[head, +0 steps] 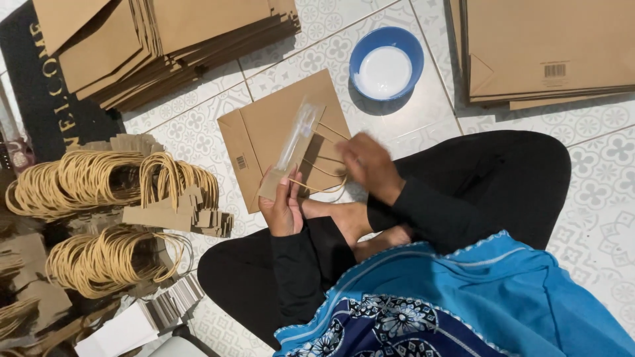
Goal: Assembling paper bags by applying glue to reinforcement strips and attaching paper handles.
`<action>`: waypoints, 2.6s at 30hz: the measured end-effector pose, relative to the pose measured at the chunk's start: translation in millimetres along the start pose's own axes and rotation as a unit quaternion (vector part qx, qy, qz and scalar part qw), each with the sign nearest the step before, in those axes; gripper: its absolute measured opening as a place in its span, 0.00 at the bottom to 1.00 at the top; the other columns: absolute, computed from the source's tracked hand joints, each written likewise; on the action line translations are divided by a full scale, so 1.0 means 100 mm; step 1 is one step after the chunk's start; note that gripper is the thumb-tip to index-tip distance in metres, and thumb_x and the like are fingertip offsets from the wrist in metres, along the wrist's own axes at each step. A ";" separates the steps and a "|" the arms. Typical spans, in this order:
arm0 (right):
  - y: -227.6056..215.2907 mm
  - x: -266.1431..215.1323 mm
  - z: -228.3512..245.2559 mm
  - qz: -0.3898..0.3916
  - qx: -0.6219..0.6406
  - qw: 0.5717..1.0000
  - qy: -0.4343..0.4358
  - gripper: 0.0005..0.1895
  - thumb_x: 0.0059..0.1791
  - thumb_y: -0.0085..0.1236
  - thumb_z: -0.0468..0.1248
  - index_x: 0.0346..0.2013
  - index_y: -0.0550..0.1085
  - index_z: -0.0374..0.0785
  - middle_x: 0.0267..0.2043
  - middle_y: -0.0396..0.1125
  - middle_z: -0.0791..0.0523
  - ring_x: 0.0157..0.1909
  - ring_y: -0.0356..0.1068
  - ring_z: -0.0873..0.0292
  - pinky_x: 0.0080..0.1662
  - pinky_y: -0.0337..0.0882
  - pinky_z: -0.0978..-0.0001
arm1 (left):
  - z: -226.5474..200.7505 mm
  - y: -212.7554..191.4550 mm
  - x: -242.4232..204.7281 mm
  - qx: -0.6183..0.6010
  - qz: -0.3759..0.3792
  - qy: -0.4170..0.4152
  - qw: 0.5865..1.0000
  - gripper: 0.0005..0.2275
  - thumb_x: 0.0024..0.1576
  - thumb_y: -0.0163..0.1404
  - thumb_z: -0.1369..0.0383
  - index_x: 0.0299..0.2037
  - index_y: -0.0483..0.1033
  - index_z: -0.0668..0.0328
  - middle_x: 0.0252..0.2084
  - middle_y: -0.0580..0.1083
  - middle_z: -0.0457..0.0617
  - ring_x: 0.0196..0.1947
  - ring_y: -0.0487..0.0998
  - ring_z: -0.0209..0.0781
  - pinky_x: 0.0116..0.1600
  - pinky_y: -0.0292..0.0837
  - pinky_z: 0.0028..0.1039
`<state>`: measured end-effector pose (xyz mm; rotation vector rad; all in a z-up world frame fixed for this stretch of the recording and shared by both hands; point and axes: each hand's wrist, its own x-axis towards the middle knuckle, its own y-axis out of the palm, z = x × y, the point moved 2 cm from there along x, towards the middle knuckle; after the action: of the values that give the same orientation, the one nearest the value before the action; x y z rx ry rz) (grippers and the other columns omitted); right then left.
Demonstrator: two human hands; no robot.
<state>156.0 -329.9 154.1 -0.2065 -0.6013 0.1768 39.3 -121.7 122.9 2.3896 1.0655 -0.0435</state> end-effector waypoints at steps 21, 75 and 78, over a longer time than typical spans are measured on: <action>0.17 -0.07 0.05 0.028 0.064 0.994 -0.085 0.05 0.52 0.57 0.28 0.41 0.79 0.32 0.30 0.66 0.47 0.31 0.69 0.42 0.34 0.73 0.57 | 0.02 -0.04 0.00 -0.002 0.004 -0.003 1.000 0.20 0.58 0.52 0.84 0.62 0.68 0.68 0.58 0.74 0.69 0.57 0.74 0.73 0.61 0.75 0.56; 0.18 -0.28 0.60 0.115 0.122 0.984 -0.055 0.09 0.50 0.59 0.30 0.44 0.81 0.38 0.29 0.66 0.53 0.30 0.69 0.50 0.35 0.71 0.60 | 0.33 0.25 -0.50 -0.010 0.019 0.011 1.000 0.20 0.64 0.46 0.78 0.67 0.63 0.69 0.73 0.62 0.61 0.70 0.64 0.65 0.60 0.75 0.48; 0.19 -0.22 0.68 0.103 0.113 0.981 -0.123 0.09 0.53 0.56 0.29 0.47 0.79 0.33 0.30 0.66 0.49 0.31 0.69 0.45 0.36 0.72 0.58 | 0.27 0.38 -0.59 0.004 0.021 0.000 1.000 0.19 0.64 0.45 0.79 0.66 0.65 0.71 0.70 0.66 0.59 0.69 0.67 0.62 0.61 0.73 0.50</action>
<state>97.2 -306.4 192.5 -0.0244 -0.7993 0.4731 30.1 -195.8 130.7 2.4192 1.0156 -0.0332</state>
